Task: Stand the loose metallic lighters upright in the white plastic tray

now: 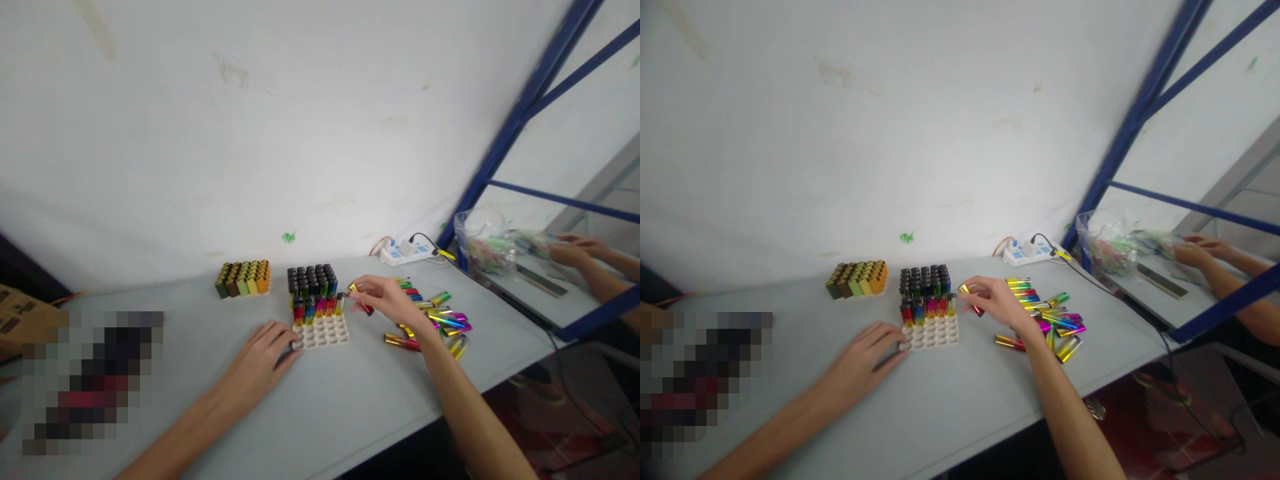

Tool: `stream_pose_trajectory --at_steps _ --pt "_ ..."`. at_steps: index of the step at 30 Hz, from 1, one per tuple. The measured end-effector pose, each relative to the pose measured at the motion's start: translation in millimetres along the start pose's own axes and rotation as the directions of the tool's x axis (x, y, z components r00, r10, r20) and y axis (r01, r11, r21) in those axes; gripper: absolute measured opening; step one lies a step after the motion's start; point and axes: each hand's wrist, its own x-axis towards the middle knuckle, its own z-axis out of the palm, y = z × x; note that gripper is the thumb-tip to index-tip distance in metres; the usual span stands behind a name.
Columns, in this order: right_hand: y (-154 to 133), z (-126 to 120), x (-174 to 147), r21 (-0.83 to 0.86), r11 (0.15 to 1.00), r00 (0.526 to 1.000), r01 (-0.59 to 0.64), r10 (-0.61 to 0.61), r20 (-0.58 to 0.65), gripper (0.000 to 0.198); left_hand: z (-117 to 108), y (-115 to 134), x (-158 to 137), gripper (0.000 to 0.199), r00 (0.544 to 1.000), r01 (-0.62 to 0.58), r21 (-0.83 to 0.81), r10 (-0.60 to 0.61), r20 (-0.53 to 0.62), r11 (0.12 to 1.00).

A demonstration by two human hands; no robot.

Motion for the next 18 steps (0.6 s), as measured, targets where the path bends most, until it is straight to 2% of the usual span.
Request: stream_pose_trajectory --at_steps 3,7,11,13,18 --pt "-10 5 -4 0.016 0.999 0.993 -0.031 0.029 0.115 0.049 2 -2 -1 0.008 1.0 -0.01 0.006 0.01 -0.012 1.0" --pt "-15 8 -5 -0.152 0.982 0.992 0.108 -0.096 0.08 0.046 4 -3 -1 0.008 1.0 -0.015 0.014 0.015 -0.012 1.0" --pt "-21 11 -7 -0.177 0.971 0.98 0.159 -0.133 0.149 0.044 4 -3 -1 0.008 1.0 -0.007 0.012 0.007 0.005 1.0" --pt "-24 14 -8 -0.189 0.966 0.98 0.176 -0.155 0.122 0.04 3 -3 -1 0.007 1.0 -0.002 0.008 0.002 0.008 1.0" --pt "-21 30 -4 -0.256 0.946 0.976 0.197 -0.213 -0.035 0.032 0 1 1 0.006 1.0 0.008 0.0 -0.008 0.017 1.0"
